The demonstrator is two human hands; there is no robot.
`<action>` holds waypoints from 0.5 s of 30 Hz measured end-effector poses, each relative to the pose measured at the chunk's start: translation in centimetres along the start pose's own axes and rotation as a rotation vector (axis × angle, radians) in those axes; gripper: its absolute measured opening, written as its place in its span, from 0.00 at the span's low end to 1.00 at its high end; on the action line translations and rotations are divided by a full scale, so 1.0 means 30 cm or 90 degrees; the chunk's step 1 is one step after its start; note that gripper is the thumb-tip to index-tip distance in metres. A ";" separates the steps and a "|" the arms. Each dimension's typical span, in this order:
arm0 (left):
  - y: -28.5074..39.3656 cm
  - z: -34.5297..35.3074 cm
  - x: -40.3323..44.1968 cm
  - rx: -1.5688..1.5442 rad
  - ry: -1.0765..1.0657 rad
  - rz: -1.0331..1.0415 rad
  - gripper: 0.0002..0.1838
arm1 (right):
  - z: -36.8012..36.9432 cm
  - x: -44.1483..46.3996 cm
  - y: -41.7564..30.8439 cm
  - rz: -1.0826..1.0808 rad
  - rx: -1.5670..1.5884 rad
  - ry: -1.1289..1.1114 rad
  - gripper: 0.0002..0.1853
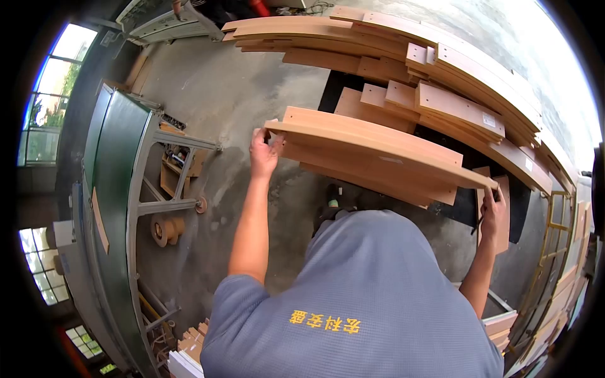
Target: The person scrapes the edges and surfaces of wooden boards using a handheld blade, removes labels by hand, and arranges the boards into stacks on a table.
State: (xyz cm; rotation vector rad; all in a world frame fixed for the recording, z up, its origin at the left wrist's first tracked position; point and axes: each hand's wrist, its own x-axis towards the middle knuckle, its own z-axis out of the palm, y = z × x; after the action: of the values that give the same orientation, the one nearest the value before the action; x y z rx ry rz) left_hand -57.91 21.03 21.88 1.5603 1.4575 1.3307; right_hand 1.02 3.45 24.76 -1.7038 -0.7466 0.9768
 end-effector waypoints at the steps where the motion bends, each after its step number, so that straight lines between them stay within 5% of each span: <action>1: -0.080 0.030 0.083 0.233 0.003 0.012 0.24 | -0.052 0.165 0.172 -0.189 -0.093 0.034 0.18; 3: -0.064 0.079 0.099 -0.022 0.027 -0.095 0.19 | 0.022 0.186 0.162 -0.286 -0.091 0.127 0.20; 4: -0.079 0.141 0.130 -0.039 0.000 -0.083 0.19 | 0.067 0.203 0.112 -0.114 0.046 0.111 0.19; 7: -0.179 0.151 0.140 -0.023 0.065 -0.023 0.19 | 0.159 0.185 0.058 -0.210 0.027 0.127 0.10; 9: -0.186 0.139 0.140 0.005 0.056 -0.041 0.27 | 0.136 0.198 0.085 -0.162 0.025 0.025 0.24; 11: -0.237 0.147 0.119 0.474 0.048 0.077 0.40 | 0.105 0.188 0.125 -0.151 -0.337 0.099 0.43; 12: -0.268 0.121 0.128 0.436 -0.017 -0.008 0.49 | 0.114 0.191 0.116 -0.119 -0.285 0.082 0.44; 13: -0.357 0.109 0.075 0.528 -0.077 0.118 0.48 | 0.095 0.180 0.127 -0.185 -0.489 0.116 0.39; 15: -0.281 0.035 0.008 0.557 -0.118 0.064 0.45 | 0.093 0.170 0.110 -0.179 -0.491 0.119 0.30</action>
State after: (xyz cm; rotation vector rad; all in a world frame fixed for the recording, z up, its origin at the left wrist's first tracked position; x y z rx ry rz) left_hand -59.85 23.17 13.88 2.2296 1.9864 0.5540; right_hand 1.17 7.92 19.79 -2.2134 -1.3001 0.3251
